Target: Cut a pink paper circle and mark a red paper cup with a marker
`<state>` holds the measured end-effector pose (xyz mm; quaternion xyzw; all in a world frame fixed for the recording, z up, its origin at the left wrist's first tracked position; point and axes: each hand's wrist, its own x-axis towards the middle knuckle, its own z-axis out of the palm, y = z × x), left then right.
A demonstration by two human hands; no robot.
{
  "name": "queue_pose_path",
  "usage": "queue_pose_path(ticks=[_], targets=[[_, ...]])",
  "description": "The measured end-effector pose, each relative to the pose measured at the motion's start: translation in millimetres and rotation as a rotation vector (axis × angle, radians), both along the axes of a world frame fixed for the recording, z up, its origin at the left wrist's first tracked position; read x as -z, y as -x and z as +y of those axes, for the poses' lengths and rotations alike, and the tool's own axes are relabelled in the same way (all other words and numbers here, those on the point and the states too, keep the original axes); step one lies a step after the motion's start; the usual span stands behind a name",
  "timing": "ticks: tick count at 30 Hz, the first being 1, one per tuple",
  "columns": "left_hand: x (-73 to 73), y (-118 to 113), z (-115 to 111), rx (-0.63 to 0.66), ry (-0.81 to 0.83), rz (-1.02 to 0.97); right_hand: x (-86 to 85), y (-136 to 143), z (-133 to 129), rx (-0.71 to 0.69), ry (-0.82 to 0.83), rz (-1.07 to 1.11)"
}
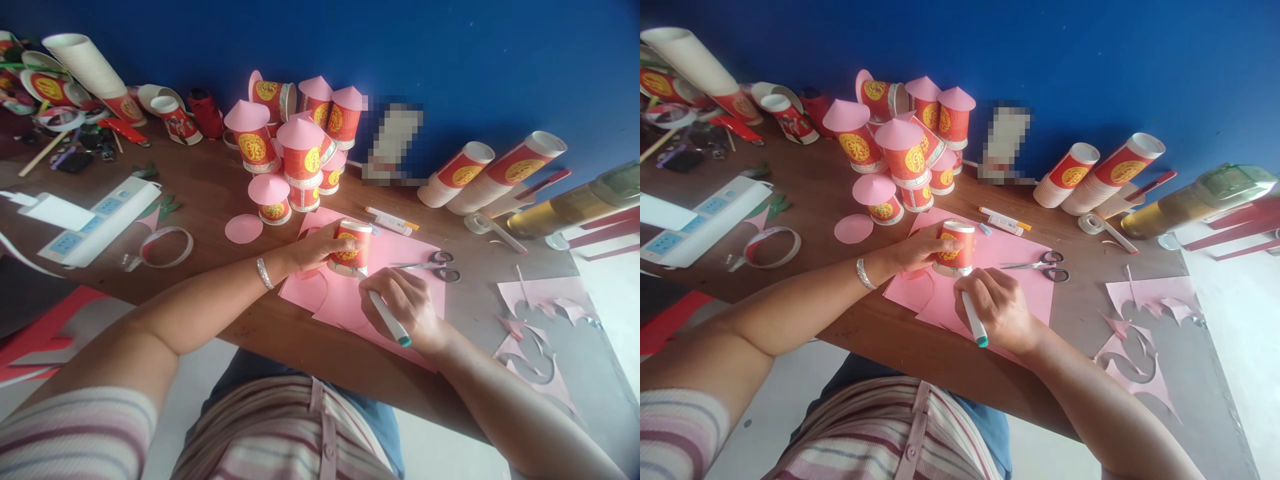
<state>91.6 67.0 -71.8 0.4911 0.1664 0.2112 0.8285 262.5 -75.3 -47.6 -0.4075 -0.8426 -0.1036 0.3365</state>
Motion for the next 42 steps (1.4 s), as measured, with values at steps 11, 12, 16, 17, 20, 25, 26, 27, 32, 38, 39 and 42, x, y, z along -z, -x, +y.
queue_pose_path(ticks=[11,12,16,17,20,25,26,27,32,38,39,42], targets=[[-3.1,0.3,-2.0,-0.032,-0.06,0.028,0.7,0.8,0.0,-0.011,0.008,0.003],[-3.8,0.4,-2.2,-0.033,-0.057,0.025,0.5,1.0,0.1,-0.011,0.008,0.004],[-3.8,-0.5,-1.8,-0.026,-0.029,0.004,-1.6,1.5,-0.4,-0.007,0.01,0.013],[-3.0,-0.9,-1.4,-0.021,-0.021,0.0,-2.1,1.6,-0.9,-0.009,0.006,0.015],[0.2,-1.9,-0.1,-0.011,0.002,-0.009,-2.1,2.1,-2.7,-0.05,-0.022,0.015],[1.5,-1.5,0.1,-0.021,0.0,0.0,2.6,5.6,-4.6,-0.131,-0.062,0.006],[1.2,-1.3,0.0,-0.024,-0.007,0.001,3.5,6.4,-4.6,-0.14,-0.072,0.001],[1.1,-1.2,0.0,-0.024,-0.012,0.0,4.3,7.1,-4.5,-0.147,-0.079,-0.003],[4.2,-2.2,3.5,-0.027,-0.006,-0.071,7.2,7.8,-4.4,-0.156,-0.078,-0.012],[3.9,-2.5,8.4,-0.053,-0.014,-0.062,11.2,8.7,-5.0,-0.158,-0.09,-0.024],[3.0,-2.4,8.5,-0.052,-0.019,-0.054,11.6,9.3,-5.0,-0.162,-0.087,-0.025],[0.3,-2.1,7.8,-0.048,-0.024,-0.049,12.4,10.9,-5.1,-0.173,-0.059,-0.031]])
